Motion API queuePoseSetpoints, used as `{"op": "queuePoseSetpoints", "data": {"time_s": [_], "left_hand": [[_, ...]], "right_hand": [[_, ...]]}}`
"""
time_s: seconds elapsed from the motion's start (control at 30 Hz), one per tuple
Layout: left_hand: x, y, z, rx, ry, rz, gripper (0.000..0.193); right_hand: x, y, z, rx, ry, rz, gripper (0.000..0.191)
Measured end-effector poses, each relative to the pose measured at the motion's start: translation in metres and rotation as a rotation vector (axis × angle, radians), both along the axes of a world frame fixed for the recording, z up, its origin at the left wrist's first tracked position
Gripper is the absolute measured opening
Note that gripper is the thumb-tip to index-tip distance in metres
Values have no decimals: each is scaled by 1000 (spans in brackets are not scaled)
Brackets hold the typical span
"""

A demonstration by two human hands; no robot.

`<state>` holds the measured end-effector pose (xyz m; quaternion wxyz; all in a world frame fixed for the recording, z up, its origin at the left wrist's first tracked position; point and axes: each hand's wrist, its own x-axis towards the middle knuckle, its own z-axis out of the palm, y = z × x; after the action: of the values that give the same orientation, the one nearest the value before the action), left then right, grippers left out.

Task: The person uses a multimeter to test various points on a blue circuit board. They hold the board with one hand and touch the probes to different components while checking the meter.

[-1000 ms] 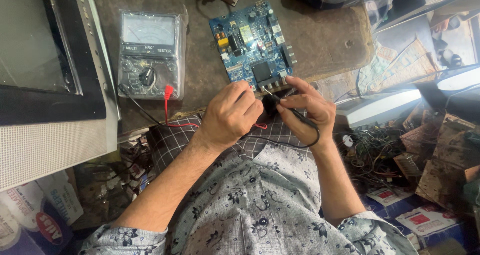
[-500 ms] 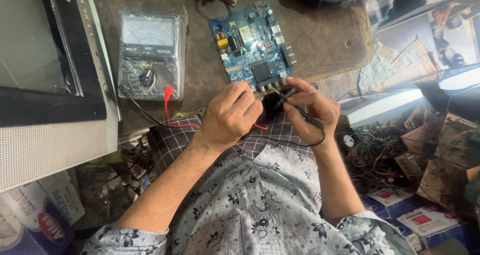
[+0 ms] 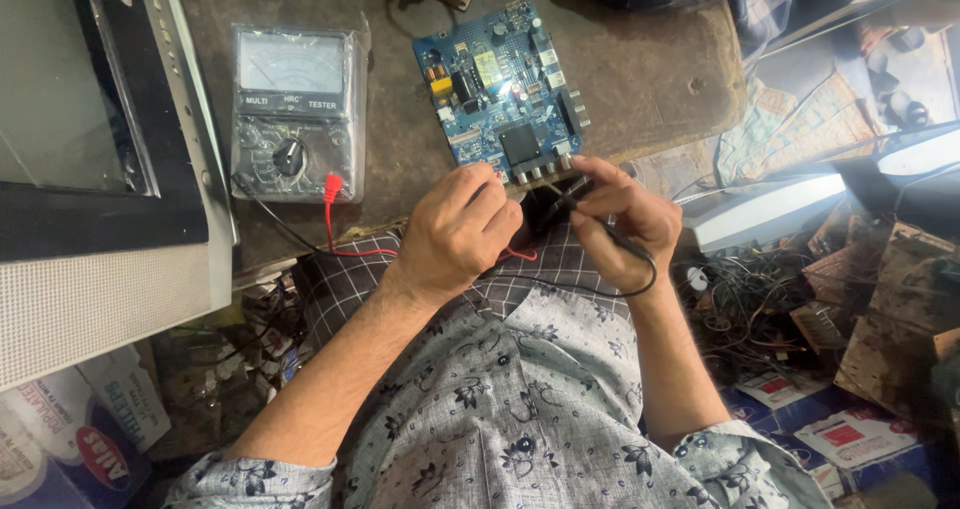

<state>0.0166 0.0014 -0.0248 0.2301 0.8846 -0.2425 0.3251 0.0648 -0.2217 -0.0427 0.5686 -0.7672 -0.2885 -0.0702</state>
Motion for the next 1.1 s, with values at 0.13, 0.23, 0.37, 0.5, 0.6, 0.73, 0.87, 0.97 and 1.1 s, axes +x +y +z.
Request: {"op": "queuePoseSetpoints", "data": {"time_s": [0.13,0.23,0.37,0.5,0.6,0.73,0.87,0.97,1.1], "left_hand": [[-1,-1,-3,2,1,16,17],[-1,0,-1,4,5,11,16],[-1,1,2,4,14,5,15],[-1,1,3,3,11,9,15],[-1,0,3,-6,19,7,16],[0,1,4,-13,13,-10,15],[-3,4,3,-18,-42,-16,14],[-17,-9,-1,-141,-34,31,13],[-31,-43,-4,-357,150,-43,13]], "right_hand": [[-2,2,-7,119,87,-28,10],[-2,2,-7,53,-2,-33,10],[-1,0,-8,-50,-36,-56,11],[-2,-6,-15,108,59,20,11],[-3,-8,-24,303,168,53,9],[-10,-4,-31,366,169,9,15],[-30,-5,-21,137,20,-124,18],[-44,-8,-8,6,-26,-152,17],[-55,-8,5,-153,-117,-169,29]]}}
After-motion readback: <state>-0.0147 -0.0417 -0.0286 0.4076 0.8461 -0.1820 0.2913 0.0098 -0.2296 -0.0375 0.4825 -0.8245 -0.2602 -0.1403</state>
